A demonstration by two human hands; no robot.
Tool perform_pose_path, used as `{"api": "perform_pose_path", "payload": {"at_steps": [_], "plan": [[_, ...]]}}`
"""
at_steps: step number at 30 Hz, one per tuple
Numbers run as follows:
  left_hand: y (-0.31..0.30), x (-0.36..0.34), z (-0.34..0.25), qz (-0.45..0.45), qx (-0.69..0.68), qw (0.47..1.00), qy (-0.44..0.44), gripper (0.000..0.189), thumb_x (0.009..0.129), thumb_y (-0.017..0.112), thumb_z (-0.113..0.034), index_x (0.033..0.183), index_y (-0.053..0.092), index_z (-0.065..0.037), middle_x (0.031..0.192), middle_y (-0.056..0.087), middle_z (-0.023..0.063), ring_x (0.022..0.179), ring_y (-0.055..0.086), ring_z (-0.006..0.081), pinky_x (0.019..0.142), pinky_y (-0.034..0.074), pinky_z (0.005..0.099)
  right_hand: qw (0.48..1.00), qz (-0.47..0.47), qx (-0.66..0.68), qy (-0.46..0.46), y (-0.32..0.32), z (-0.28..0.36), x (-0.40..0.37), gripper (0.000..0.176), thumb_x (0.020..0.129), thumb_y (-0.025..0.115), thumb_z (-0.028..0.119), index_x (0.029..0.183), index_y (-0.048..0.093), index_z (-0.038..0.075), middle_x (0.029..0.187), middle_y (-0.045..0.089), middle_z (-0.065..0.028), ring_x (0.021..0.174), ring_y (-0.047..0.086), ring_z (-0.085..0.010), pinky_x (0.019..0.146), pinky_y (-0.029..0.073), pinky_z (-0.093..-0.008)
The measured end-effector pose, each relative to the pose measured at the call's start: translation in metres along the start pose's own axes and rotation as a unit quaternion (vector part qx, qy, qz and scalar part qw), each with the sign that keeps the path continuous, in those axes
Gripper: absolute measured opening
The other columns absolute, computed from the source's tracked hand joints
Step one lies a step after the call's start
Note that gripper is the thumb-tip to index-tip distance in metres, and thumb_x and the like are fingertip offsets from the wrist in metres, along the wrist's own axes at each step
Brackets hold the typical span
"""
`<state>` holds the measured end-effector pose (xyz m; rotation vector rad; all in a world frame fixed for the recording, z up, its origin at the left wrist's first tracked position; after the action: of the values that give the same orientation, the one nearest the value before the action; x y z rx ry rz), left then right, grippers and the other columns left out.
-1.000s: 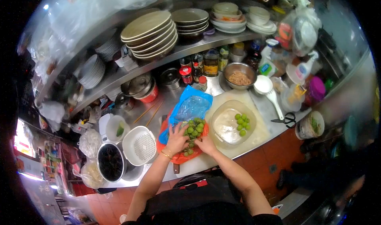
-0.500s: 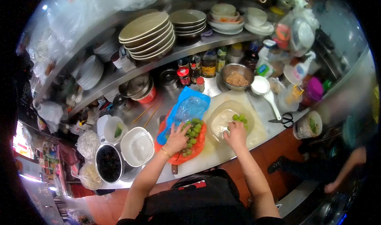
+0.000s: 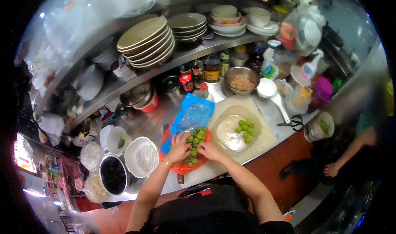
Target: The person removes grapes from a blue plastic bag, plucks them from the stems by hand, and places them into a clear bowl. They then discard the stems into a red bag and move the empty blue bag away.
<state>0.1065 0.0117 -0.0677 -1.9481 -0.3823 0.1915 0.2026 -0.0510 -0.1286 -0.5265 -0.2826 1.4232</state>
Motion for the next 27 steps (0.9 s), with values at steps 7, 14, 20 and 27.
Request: {"api": "perform_pose_path", "payload": {"at_steps": [7,14,20,27], "plan": [[-0.004,0.002,-0.011,-0.031,0.029,0.999,0.003,0.011,0.066,0.064,-0.013,0.077,0.064,-0.011,0.13,0.037,0.0068,0.125,0.025,0.0324,0.101,0.013,0.058,0.957,0.047,0.2,0.204,0.01,-0.035,-0.006,0.032,0.08,0.047,0.029,0.076,0.059,0.0,0.057,0.057,-0.0099,0.054,0.057,-0.0212,0.054,0.045,-0.034],[-0.004,-0.003,0.02,-0.098,-0.044,0.992,-0.065,0.013,0.065,0.064,-0.011,0.078,0.065,-0.01,0.129,0.039,0.0085,0.124,0.025,0.0334,0.1,0.016,0.0536,0.973,-0.093,0.148,0.153,-0.086,-0.022,-0.052,0.033,0.082,0.046,0.031,0.078,0.059,0.001,0.066,0.058,-0.0081,0.057,0.055,-0.0174,0.054,0.044,-0.0291],[0.007,0.001,0.009,-0.149,-0.11,0.978,-0.095,0.014,0.065,0.064,-0.009,0.078,0.064,-0.008,0.129,0.039,0.0093,0.124,0.025,0.034,0.101,0.015,0.0498,0.939,-0.256,-0.231,-0.012,-0.124,0.025,-0.064,0.026,0.073,0.062,0.014,0.097,0.059,0.006,0.095,0.059,-0.0137,0.088,0.056,-0.0315,0.074,0.046,-0.0387],[0.016,0.004,-0.008,-0.155,-0.059,0.982,-0.096,0.016,0.064,0.066,-0.013,0.08,0.066,-0.009,0.128,0.04,0.0086,0.124,0.025,0.0344,0.101,0.015,0.0507,0.987,-0.098,-0.108,-0.07,-0.04,0.047,-0.02,0.033,0.068,0.066,0.016,0.098,0.058,0.008,0.091,0.057,-0.0138,0.09,0.055,-0.0307,0.078,0.045,-0.0379]]}}
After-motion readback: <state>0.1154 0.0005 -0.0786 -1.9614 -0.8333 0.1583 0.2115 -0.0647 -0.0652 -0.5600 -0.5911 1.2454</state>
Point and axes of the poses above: each hand's wrist, its own x-axis towards the middle knuckle, its own y-axis out of the palm, z = x × y, the point moved 8 cm from there along x, towards the middle knuckle
